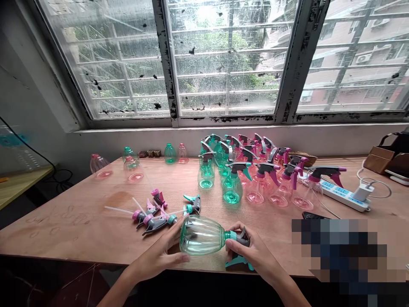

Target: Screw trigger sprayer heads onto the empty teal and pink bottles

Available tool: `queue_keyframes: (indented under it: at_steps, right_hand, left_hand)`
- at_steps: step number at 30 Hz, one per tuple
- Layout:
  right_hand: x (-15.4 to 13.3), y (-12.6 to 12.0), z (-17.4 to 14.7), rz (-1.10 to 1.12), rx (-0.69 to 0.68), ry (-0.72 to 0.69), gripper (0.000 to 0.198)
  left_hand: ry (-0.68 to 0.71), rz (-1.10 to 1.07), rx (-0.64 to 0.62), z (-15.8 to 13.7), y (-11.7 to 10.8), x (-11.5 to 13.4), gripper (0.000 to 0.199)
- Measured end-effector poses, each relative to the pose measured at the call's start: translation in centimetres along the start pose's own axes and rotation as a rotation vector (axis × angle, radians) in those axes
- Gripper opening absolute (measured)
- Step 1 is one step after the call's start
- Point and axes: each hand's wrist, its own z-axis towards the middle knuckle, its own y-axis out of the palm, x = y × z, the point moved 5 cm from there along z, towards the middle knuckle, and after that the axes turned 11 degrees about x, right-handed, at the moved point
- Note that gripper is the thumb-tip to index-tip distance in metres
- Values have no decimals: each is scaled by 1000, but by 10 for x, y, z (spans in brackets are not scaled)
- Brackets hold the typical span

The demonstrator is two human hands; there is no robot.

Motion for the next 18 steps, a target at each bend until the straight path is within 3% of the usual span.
queue_keyframes:
  at_steps: [6,10,18]
  right_hand:
    - [0,1,0,24,-3,8,50]
    - [1,0,0,9,-10,7,50]
    - [-1,0,1,23,5,7,52]
  left_hand:
    - [6,-12,8,0,3,5,111]
    - [-8,-32,16,0,3,4,127]
    - [12,-8,8,-2,1,4,107]
